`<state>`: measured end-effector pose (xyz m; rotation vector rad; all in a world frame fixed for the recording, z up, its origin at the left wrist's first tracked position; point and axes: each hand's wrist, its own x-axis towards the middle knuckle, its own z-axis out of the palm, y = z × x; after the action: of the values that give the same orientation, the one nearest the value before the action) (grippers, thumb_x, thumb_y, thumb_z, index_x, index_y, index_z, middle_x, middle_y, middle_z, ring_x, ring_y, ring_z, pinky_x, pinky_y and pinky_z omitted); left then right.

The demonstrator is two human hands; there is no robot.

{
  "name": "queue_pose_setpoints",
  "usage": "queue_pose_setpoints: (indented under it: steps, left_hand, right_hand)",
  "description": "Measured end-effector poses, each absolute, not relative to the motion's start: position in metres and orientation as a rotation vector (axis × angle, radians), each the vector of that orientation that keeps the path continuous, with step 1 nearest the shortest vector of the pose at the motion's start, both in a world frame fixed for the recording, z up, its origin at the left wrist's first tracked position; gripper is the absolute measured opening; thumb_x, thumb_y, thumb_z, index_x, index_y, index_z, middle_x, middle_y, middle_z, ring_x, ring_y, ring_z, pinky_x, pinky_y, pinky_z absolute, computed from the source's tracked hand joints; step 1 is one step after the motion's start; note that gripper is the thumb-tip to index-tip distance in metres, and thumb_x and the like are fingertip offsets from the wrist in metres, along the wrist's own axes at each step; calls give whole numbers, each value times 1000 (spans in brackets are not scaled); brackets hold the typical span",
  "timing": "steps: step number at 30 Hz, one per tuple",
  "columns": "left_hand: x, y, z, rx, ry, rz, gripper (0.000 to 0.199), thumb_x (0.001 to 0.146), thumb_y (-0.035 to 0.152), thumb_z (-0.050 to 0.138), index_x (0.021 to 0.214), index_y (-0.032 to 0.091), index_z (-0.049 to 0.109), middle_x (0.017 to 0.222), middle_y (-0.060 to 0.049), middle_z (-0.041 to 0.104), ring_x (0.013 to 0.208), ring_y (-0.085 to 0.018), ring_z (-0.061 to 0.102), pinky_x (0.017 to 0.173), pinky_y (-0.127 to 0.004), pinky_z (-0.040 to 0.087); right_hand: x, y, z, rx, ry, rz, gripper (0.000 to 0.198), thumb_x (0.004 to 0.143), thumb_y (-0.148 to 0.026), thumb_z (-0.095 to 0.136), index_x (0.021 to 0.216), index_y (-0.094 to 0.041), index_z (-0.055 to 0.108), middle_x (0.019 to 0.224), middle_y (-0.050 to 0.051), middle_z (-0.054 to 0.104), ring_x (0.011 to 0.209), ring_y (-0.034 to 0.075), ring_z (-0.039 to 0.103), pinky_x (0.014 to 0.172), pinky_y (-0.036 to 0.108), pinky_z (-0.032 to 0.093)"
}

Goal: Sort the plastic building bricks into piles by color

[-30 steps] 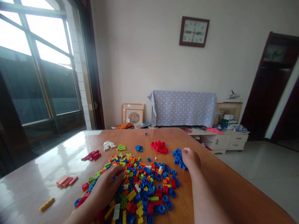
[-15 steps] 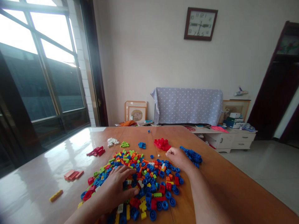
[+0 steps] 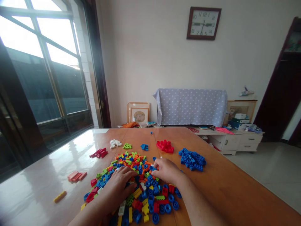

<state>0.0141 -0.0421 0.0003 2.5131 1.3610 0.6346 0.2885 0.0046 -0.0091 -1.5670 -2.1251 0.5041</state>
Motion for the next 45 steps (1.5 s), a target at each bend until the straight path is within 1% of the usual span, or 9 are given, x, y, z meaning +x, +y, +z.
queue_pose_setpoints:
  steps: [5,13,16,22,27,30,33,40,45]
  left_hand:
    - [14,-42,-1,2518,1354,661,29,91,34,59,116,29,73,112,-8,68,107,-29,59,93,-41,45]
    - [14,-41,1,2484,1343,745,28,95,38,57,115,29,74,110,-10,69,105,-29,60,92,-41,47]
    - [13,-42,4,2486,1353,752,28,97,37,55,116,29,74,110,-9,69,105,-28,60,92,-40,47]
    - [10,-39,3,2492,1365,800,28,98,37,55,114,28,75,108,-9,69,104,-28,62,92,-37,48]
    - [8,-37,-1,2492,1366,814,27,98,37,54,114,30,75,109,-8,69,104,-27,61,91,-38,47]
    - [7,-37,-1,2488,1362,826,26,98,37,55,113,30,75,108,-8,69,104,-27,60,89,-37,47]
    - [8,-37,0,2489,1381,809,27,98,37,54,114,30,74,108,-8,69,104,-27,60,89,-38,47]
    - [9,-39,3,2490,1389,825,26,98,37,54,110,28,76,106,-9,69,102,-27,61,88,-37,48]
    - [9,-42,6,2476,1419,784,28,98,38,54,114,29,75,111,-9,69,107,-28,61,91,-39,48]
  right_hand:
    - [287,8,-12,-1537,-2138,451,17,78,-36,75,81,-20,70,78,-1,69,68,14,59,57,22,34]
    - [307,18,-3,-1417,-1831,515,30,84,-42,65,103,-19,72,89,3,76,75,18,66,66,26,48]
    - [343,30,-2,-1538,-1586,355,34,87,-43,60,108,-20,72,99,6,78,87,20,70,75,26,53]
    - [427,32,-5,-1923,-1158,67,43,90,-49,51,110,-21,75,109,14,78,99,30,71,82,36,53]
    - [447,31,-16,-2109,-1059,18,36,85,-46,57,105,-28,81,114,15,76,102,33,72,85,41,52]
    - [448,36,-23,-2175,-1062,36,39,82,-45,58,109,-29,81,119,17,75,103,36,72,85,45,53]
    - [448,40,-27,-2203,-1090,62,40,80,-41,59,112,-29,80,121,16,75,103,35,72,84,43,54]
    - [448,37,-25,-2218,-1147,108,28,81,-39,59,95,-29,81,105,14,79,94,33,73,78,40,52]
    - [434,35,-19,-2145,-1160,62,39,87,-46,53,108,-25,78,112,16,77,96,33,72,74,39,50]
